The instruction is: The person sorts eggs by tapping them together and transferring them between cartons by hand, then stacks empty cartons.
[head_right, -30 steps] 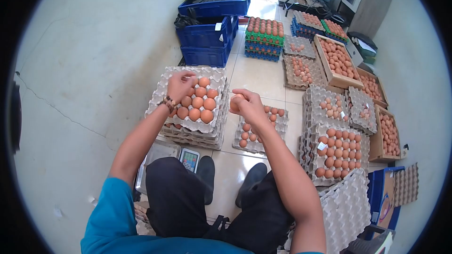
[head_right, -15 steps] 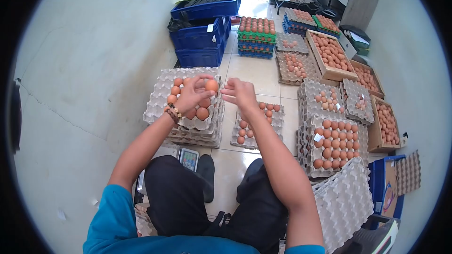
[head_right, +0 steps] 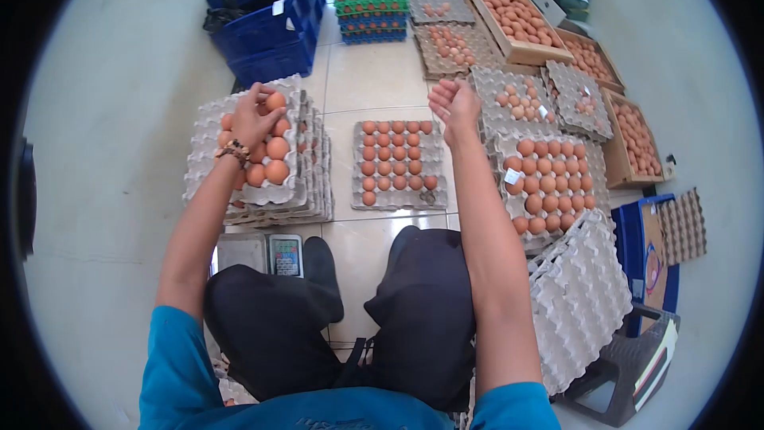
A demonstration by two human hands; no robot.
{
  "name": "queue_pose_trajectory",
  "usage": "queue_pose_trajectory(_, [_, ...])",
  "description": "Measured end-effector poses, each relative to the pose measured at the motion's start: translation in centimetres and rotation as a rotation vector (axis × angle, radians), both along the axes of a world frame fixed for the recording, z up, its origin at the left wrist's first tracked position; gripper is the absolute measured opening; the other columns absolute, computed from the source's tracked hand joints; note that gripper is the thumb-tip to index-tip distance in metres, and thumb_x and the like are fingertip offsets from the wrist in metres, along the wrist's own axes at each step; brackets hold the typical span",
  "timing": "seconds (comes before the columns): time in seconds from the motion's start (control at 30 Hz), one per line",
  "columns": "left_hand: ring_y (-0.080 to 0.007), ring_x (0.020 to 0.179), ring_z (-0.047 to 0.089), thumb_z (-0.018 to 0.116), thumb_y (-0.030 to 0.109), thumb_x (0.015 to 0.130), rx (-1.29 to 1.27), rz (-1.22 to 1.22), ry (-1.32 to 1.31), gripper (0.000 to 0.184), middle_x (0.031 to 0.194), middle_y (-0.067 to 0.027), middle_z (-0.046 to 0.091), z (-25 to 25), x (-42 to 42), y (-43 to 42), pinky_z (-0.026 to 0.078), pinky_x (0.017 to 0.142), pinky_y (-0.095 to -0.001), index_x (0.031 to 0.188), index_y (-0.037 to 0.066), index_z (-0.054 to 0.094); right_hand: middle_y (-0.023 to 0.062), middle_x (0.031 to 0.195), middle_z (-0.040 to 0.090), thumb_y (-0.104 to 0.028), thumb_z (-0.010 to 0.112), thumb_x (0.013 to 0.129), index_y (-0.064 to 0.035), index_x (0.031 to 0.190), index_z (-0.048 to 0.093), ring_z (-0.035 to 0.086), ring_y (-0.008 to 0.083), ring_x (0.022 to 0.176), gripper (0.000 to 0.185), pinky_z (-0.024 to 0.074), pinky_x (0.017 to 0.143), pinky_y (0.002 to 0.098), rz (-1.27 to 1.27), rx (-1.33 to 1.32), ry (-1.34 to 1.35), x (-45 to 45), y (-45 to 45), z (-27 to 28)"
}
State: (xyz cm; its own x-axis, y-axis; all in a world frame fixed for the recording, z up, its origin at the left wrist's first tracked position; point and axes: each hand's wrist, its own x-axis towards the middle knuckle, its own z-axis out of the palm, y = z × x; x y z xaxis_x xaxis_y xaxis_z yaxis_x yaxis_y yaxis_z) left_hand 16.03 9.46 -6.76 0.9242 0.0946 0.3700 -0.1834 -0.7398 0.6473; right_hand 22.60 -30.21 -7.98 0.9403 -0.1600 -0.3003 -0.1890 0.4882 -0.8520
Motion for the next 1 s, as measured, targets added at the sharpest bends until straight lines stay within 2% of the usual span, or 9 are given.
queue_pose_trajectory(0.1, [-0.0217, 0.086, 0.063, 0.082, 0.016, 0.074, 0.076, -0.041, -0.033, 0.035, 0.096, -0.0107, 0.067, -0.3, 0.2, 0.6, 0.055, 0.076, -0.0340, 0.104, 0.009, 0.063, 0.0078, 0.088, 0.069, -0.032, 0.047, 0.094, -0.0041, 0.101, 0.065, 0.068, 0.0213, 0.078, 0.034, 0.0561, 0.075, 0.0355, 0.002, -0.126, 0.150, 0.2, -1.3, -8.5])
queue_pose_trajectory(0.23, [-0.0236, 0.089, 0.063, 0.074, 0.011, 0.083, 0.182, -0.047, -0.031, 0.018, 0.097, -0.0121, 0.066, 0.4, -0.8, 0.6, 0.053, 0.081, -0.0336, 0.098, 0.003, 0.068, 0.0062, 0.077, 0.068, -0.021, 0.054, 0.089, -0.0053, 0.090, 0.066, 0.067, 0.0157, 0.065, 0.020, 0.0559, 0.062, 0.0349, -0.030, -0.383, 0.458, -0.9, -2.2, -20.8])
queue_pose_trajectory(0.33, [-0.0244, 0.094, 0.064, 0.069, 0.006, 0.087, -0.158, 0.057, 0.015, 0.012, 0.100, -0.0130, 0.066, 2.1, -2.4, -1.0, 0.052, 0.085, -0.0333, 0.098, 0.001, 0.069, 0.0092, 0.075, 0.069, -0.012, 0.057, 0.083, -0.0046, 0.085, 0.066, 0.068, 0.0229, 0.068, 0.012, 0.0559, 0.065, 0.0384, 0.043, -0.916, 0.392, 0.5, -3.0, -29.4])
queue_pose_trajectory(0.53, [-0.0265, 0.104, 0.063, 0.062, -0.005, 0.088, 0.248, 0.005, -0.202, 0.018, 0.108, -0.0139, 0.067, 4.1, -9.7, 0.8, 0.048, 0.091, -0.0367, 0.106, -0.002, 0.064, 0.0121, 0.110, 0.063, -0.002, 0.066, 0.071, -0.0087, 0.111, 0.061, 0.062, 0.0352, 0.102, 0.041, 0.0525, 0.087, 0.0435, 0.322, -1.524, -0.161, 5.4, 0.5, -23.9])
queue_pose_trajectory(0.63, [-0.0277, 0.102, 0.063, 0.060, -0.007, 0.087, 0.265, 0.127, -0.114, 0.020, 0.108, -0.0146, 0.067, 2.5, -14.2, 2.5, 0.048, 0.092, -0.0383, 0.106, -0.002, 0.064, 0.0098, 0.121, 0.057, -0.001, 0.069, 0.069, -0.0104, 0.116, 0.056, 0.058, 0.0321, 0.108, 0.050, 0.0515, 0.090, 0.0443, 0.563, -1.766, -0.265, 9.5, 0.6, -25.5])
queue_pose_trajectory(0.67, [-0.0276, 0.100, 0.063, 0.059, -0.008, 0.087, 0.282, 0.162, -0.085, 0.020, 0.108, -0.0145, 0.066, 1.9, -15.4, 2.9, 0.047, 0.092, -0.0384, 0.106, -0.002, 0.064, 0.0098, 0.116, 0.060, -0.001, 0.068, 0.070, -0.0097, 0.106, 0.061, 0.058, 0.0318, 0.105, 0.037, 0.0521, 0.090, 0.0437, 0.654, -1.856, -0.212, 10.1, 0.9, -25.1])
queue_pose_trajectory(0.9, [-0.0268, 0.097, 0.061, 0.056, -0.009, 0.088, 0.373, 0.228, -0.023, 0.020, 0.104, -0.0154, 0.064, -0.8, -21.0, 4.5, 0.048, 0.089, -0.0375, 0.107, -0.003, 0.062, 0.0123, 0.095, 0.068, -0.012, 0.066, 0.074, -0.0110, 0.085, 0.073, 0.064, 0.0307, 0.096, 0.013, 0.0549, 0.084, 0.0398, 0.569, -1.798, -0.206, 12.4, -0.4, -24.4])
queue_pose_trajectory(0.93, [-0.0264, 0.097, 0.061, 0.056, -0.009, 0.088, 0.315, 0.267, -0.047, 0.020, 0.104, -0.0158, 0.064, -0.9, -21.5, 4.6, 0.049, 0.087, -0.0368, 0.107, -0.003, 0.061, 0.0120, 0.083, 0.066, -0.013, 0.063, 0.077, -0.0095, 0.089, 0.072, 0.066, 0.0276, 0.080, 0.016, 0.0571, 0.076, 0.0393, 0.504, -1.674, -0.212, 13.3, -1.0, -25.4])
queue_pose_trajectory(1.0, [-0.0257, 0.097, 0.060, 0.055, -0.009, 0.089, 0.197, 0.347, -0.098, 0.021, 0.106, -0.0165, 0.063, -0.9, -22.2, 4.8, 0.050, 0.085, -0.0353, 0.107, -0.004, 0.061, 0.0094, 0.078, 0.065, -0.015, 0.063, 0.078, -0.0076, 0.089, 0.070, 0.065, 0.0226, 0.074, 0.015, 0.0576, 0.070, 0.0376, 0.379, -0.865, 0.017, 14.0, -2.2, -26.3])
